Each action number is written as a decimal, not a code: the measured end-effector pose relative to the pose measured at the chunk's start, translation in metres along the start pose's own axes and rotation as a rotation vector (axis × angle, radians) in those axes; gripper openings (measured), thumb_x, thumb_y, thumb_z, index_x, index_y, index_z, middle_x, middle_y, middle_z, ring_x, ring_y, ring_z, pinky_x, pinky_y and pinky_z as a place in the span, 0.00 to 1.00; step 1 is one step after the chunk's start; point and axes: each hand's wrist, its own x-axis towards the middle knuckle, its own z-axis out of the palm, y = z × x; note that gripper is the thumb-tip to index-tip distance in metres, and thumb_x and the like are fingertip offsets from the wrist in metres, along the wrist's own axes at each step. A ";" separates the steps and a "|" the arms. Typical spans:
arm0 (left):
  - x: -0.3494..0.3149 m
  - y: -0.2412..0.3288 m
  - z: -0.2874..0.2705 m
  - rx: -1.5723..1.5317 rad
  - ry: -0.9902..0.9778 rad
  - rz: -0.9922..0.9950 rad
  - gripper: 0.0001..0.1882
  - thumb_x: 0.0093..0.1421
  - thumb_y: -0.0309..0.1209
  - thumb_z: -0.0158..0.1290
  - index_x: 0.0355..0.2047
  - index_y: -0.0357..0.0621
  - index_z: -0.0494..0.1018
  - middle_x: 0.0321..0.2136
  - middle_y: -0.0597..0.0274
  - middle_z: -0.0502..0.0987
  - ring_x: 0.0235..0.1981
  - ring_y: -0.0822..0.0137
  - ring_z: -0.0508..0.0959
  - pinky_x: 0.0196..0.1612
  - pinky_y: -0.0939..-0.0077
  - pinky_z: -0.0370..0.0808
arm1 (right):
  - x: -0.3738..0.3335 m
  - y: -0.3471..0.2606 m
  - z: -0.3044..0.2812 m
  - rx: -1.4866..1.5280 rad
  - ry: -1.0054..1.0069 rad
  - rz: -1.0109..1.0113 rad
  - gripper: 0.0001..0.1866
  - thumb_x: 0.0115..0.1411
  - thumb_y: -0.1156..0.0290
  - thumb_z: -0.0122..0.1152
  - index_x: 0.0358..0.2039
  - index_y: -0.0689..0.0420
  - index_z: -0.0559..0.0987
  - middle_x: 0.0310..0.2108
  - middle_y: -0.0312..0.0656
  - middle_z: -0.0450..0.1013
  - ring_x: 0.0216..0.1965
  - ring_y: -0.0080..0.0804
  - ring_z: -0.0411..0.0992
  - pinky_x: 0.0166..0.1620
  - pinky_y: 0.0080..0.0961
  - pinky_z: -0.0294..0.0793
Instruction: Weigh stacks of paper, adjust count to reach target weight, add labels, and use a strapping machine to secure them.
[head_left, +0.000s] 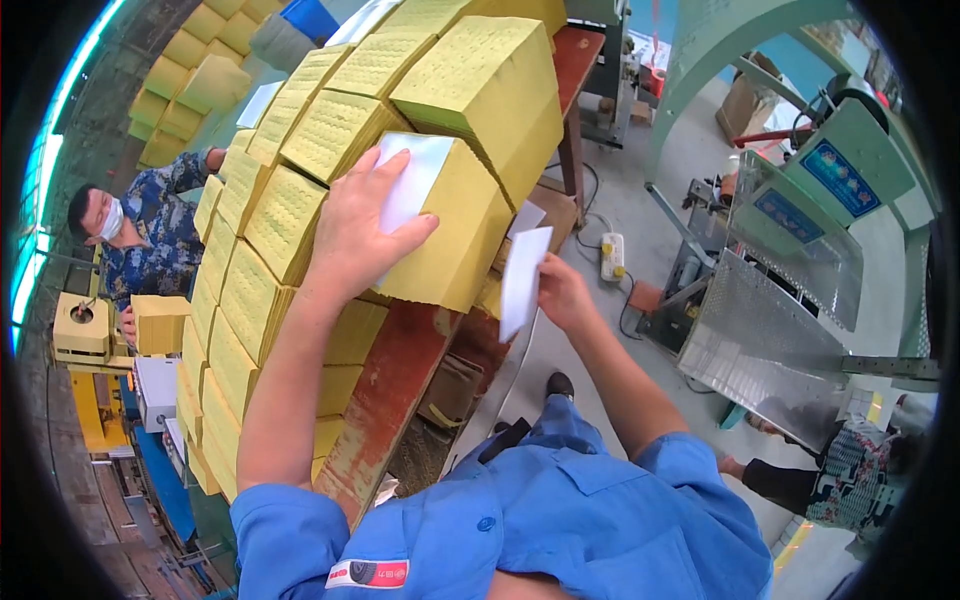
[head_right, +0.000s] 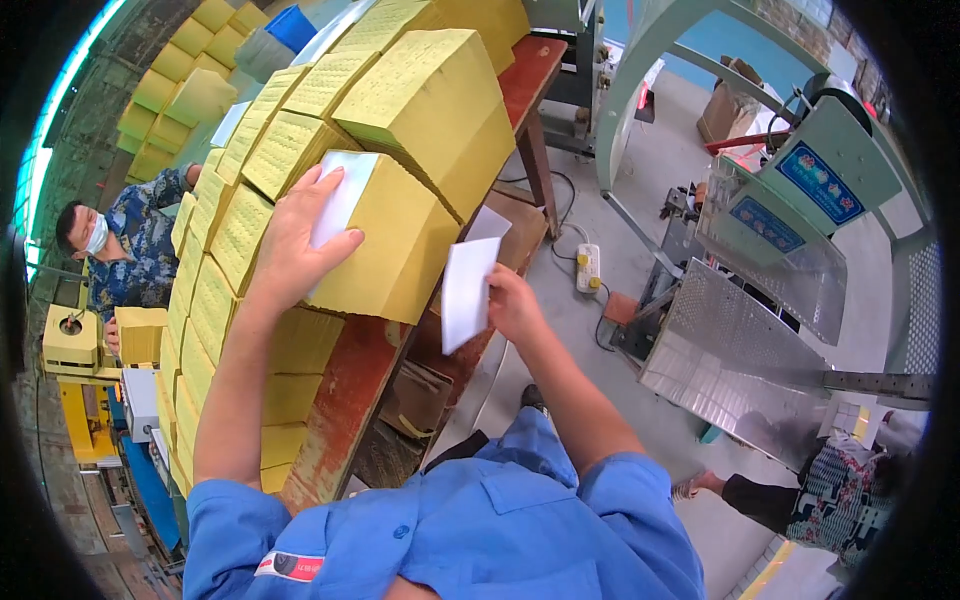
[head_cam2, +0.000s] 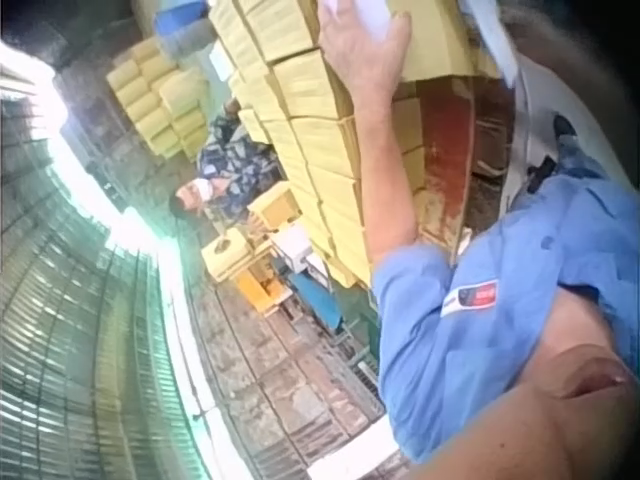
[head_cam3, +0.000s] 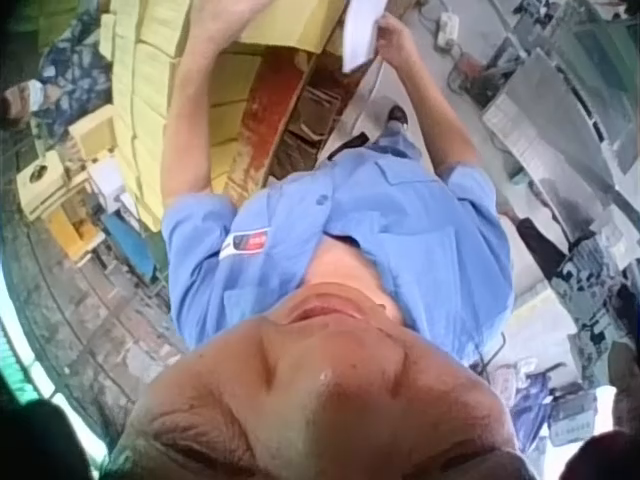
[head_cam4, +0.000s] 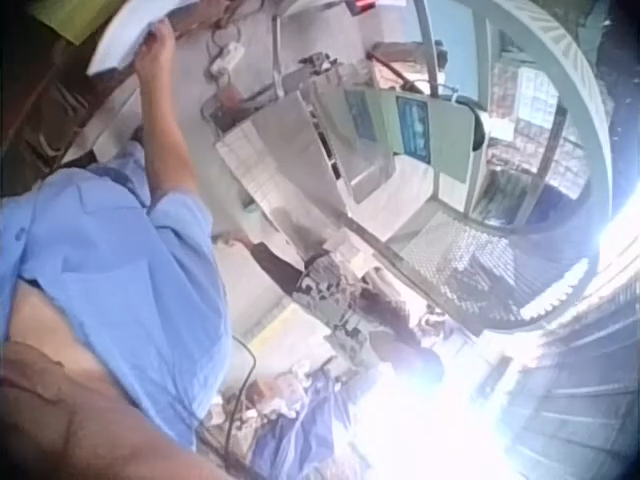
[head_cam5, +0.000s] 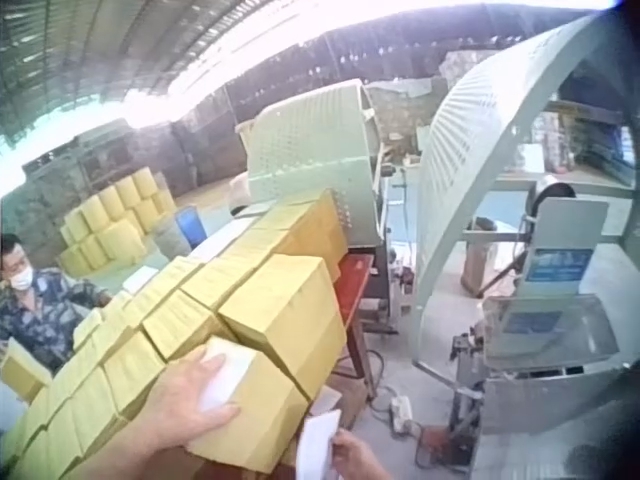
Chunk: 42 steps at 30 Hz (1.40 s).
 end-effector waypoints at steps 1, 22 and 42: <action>0.002 0.002 -0.003 -0.021 -0.063 -0.047 0.38 0.50 0.47 0.59 0.60 0.43 0.65 0.61 0.41 0.62 0.59 0.46 0.65 0.63 0.58 0.60 | 0.007 0.005 0.005 0.010 -0.011 -0.026 0.18 0.55 0.71 0.54 0.47 0.60 0.73 0.44 0.42 0.74 0.49 0.37 0.70 0.55 0.37 0.67; -0.083 0.053 -0.028 -0.587 -0.119 -0.096 0.41 0.43 0.37 0.52 0.61 0.39 0.62 0.62 0.47 0.61 0.64 0.51 0.61 0.66 0.58 0.55 | -0.137 0.050 0.058 -0.098 0.166 -0.181 0.07 0.55 0.72 0.54 0.34 0.57 0.78 0.29 0.32 0.73 0.32 0.20 0.69 0.38 0.21 0.68; -0.082 0.501 0.269 -1.969 -0.488 -0.470 0.27 0.62 0.41 0.51 0.58 0.44 0.61 0.52 0.60 0.67 0.56 0.65 0.67 0.58 0.67 0.66 | -0.543 -0.300 -0.210 -0.233 0.618 -0.445 0.07 0.49 0.74 0.50 0.28 0.58 0.76 0.24 0.32 0.70 0.26 0.19 0.68 0.30 0.16 0.65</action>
